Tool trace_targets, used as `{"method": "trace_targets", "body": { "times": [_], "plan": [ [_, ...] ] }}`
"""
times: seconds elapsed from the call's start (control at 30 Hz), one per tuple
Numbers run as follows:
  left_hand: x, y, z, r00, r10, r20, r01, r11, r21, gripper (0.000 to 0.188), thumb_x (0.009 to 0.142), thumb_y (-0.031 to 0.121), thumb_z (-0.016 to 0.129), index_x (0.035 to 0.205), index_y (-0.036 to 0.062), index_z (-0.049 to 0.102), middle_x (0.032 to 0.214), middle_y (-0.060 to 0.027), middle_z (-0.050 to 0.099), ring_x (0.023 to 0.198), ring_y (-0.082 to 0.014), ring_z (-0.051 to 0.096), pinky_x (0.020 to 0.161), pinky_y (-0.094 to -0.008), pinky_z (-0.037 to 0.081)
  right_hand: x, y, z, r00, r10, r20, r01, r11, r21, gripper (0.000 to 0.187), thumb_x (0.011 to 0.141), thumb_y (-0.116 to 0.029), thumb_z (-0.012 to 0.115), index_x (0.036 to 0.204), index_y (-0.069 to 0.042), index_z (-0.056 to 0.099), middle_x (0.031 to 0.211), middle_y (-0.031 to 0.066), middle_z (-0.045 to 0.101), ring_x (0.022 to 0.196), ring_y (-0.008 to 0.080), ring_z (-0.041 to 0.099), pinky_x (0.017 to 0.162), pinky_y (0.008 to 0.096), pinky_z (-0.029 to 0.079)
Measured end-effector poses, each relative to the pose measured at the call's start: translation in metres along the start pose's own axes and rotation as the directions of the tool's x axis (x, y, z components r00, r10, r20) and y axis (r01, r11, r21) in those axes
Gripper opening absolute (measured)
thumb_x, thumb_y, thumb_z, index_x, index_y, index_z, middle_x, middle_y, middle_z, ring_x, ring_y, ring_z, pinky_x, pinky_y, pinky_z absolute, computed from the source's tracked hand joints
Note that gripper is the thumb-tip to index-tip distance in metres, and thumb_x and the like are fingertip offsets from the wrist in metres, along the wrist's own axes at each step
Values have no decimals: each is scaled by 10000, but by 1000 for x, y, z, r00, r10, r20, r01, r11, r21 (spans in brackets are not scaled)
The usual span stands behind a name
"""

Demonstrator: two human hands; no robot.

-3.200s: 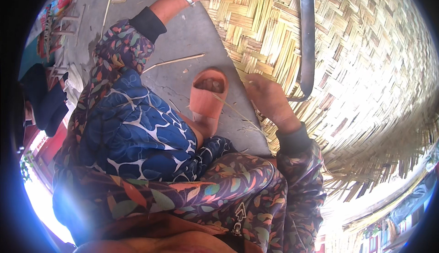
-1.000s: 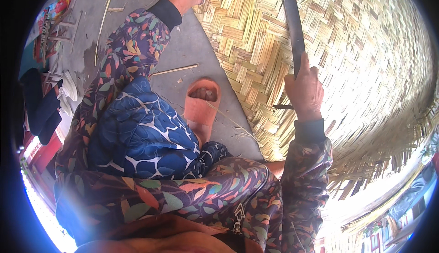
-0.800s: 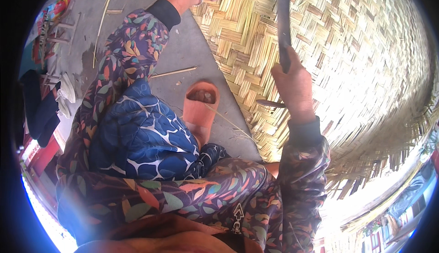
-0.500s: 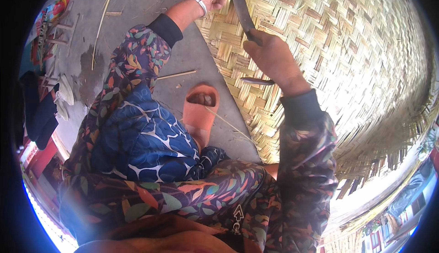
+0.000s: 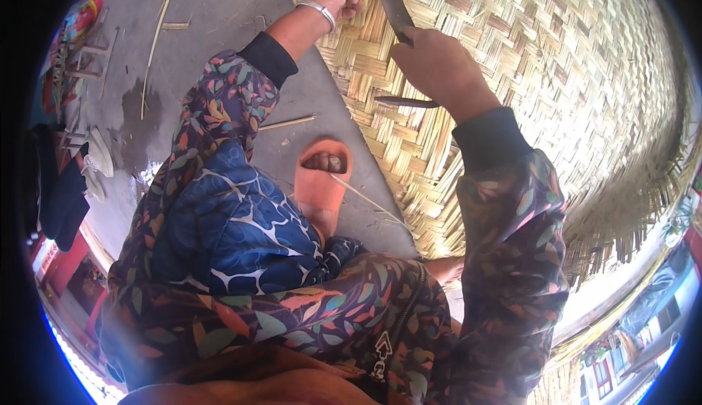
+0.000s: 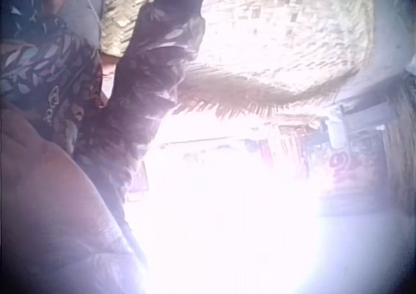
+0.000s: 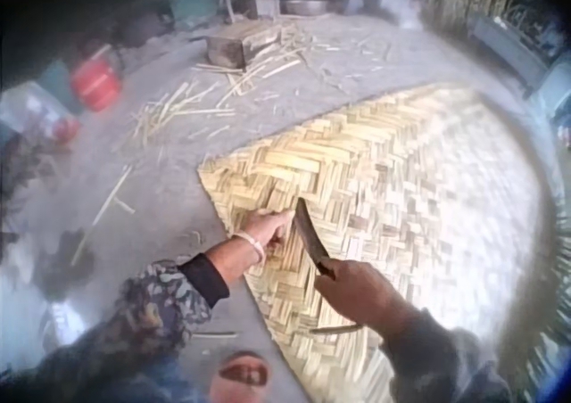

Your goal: The person is weaving a mat using dried palm leaves. They use a knife to trim and adjust the leaves while sitting on the floor.

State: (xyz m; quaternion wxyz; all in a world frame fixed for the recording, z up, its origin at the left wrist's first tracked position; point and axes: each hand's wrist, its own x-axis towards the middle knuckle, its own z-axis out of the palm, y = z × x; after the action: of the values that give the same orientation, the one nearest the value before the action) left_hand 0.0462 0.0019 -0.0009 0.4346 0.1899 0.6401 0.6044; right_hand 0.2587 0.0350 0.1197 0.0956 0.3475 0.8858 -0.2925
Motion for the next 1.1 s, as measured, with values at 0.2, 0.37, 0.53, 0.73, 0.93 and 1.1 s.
{"method": "trace_targets", "body": {
  "times": [0.2, 0.37, 0.53, 0.73, 0.93, 1.1],
  "plan": [
    [-19, 21, -2, 983, -166, 84, 171, 984, -54, 306, 750, 275, 772, 679, 93, 537, 577, -5, 520, 571, -156, 633, 417, -248, 424, 5, -1, 38, 989, 92, -112, -89, 996, 31, 502, 838, -354, 482, 1279, -120, 540, 1040, 192, 651, 998, 358, 610, 895, 418, 464],
    [-4, 22, 4, 953, -302, 24, 303, 950, -71, 256, 787, 234, 737, 722, 62, 560, 634, -33, 567, 581, -180, 655, 400, -261, 418, 5, -7, 48, 982, 129, -135, -143, 984, -101, 479, 854, -332, 466, 1308, -181, 477, 990, 155, 670, 942, 324, 639, 824, 428, 493],
    [41, -11, 4, 978, -210, 1, 208, 971, 115, 242, 841, 263, 682, 760, 51, 599, 674, -46, 614, 556, -157, 607, 430, -267, 439, 8, -6, 54, 980, 106, -167, -128, 983, -133, 466, 859, -325, 448, 1303, -185, 485, 961, 155, 675, 927, 331, 644, 818, 426, 499],
    [-14, 42, -5, 952, 265, 152, -295, 670, 681, 290, 818, 270, 702, 724, 2, 644, 519, -100, 586, 414, -169, 554, 402, -318, 451, 2, 0, 46, 980, 101, -169, -138, 965, -223, 417, 857, -291, 456, 1248, -153, 501, 904, 178, 674, 875, 346, 653, 771, 457, 508],
    [-4, 17, -12, 851, 497, 169, -366, 331, 870, 332, 773, 366, 687, 701, 45, 646, 697, -159, 644, 623, -331, 615, 593, -414, 495, -57, 10, 43, 991, 55, -121, -96, 927, -362, 281, 838, -204, 490, 1110, -134, 492, 646, 159, 635, 634, 365, 645, 594, 492, 513],
    [10, 16, -18, 836, 473, 277, -400, 179, 899, 321, 785, 377, 674, 764, 57, 651, 639, -151, 617, 560, -316, 596, 543, -418, 468, -115, 43, 31, 983, 78, -163, -96, 990, -101, 530, 827, -261, 578, 1329, -127, 474, 643, 189, 624, 591, 347, 639, 573, 437, 512]
  ]
}}
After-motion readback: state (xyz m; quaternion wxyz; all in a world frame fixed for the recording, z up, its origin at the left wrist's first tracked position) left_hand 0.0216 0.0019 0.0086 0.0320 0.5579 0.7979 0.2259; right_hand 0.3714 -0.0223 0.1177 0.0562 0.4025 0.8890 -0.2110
